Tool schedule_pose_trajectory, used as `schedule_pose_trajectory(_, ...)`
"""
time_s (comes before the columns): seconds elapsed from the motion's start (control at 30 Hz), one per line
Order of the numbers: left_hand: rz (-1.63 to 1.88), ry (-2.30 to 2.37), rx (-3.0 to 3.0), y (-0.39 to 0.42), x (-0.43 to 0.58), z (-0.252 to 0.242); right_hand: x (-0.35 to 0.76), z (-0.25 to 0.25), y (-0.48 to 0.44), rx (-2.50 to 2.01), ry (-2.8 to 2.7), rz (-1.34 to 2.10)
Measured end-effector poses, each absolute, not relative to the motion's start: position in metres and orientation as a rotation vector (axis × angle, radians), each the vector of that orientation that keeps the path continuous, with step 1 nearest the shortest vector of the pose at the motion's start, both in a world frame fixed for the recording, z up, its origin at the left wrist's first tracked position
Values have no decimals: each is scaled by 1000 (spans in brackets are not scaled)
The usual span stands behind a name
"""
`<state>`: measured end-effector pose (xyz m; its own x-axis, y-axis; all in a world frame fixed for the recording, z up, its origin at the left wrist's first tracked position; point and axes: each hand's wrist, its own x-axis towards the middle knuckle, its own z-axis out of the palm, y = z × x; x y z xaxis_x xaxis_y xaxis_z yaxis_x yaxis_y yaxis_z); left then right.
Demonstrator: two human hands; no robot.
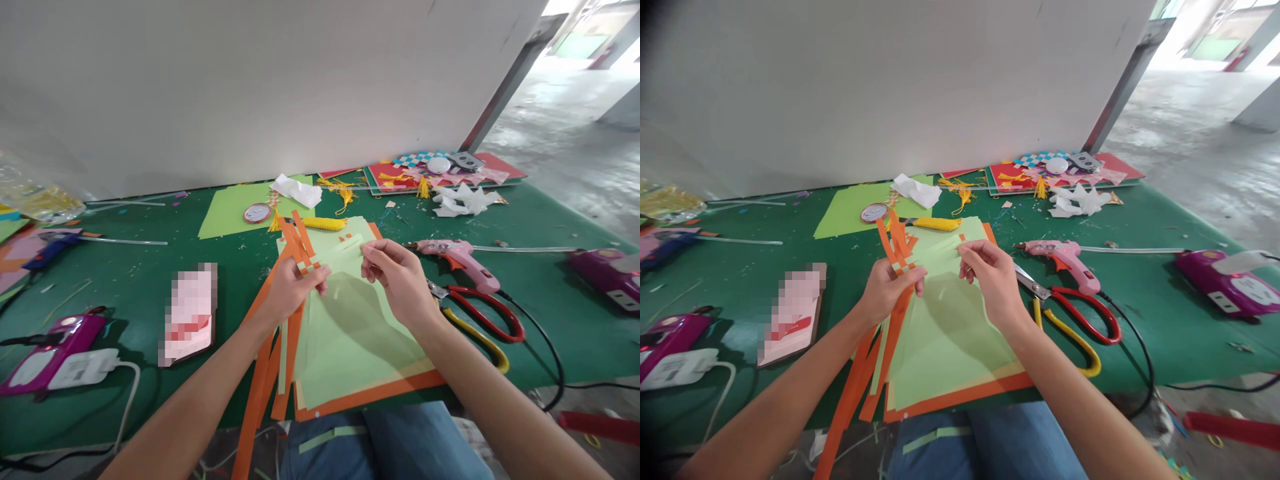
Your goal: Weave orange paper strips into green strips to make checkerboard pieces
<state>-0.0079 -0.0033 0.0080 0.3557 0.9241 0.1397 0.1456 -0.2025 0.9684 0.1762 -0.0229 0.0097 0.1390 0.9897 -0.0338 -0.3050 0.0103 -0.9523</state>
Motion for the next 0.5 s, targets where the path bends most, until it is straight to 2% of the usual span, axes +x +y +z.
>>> schedule_pose_trajectory(0.5, 1099, 963, 1506, 0, -7, 6, 195, 6, -13, -933, -502, 1101)
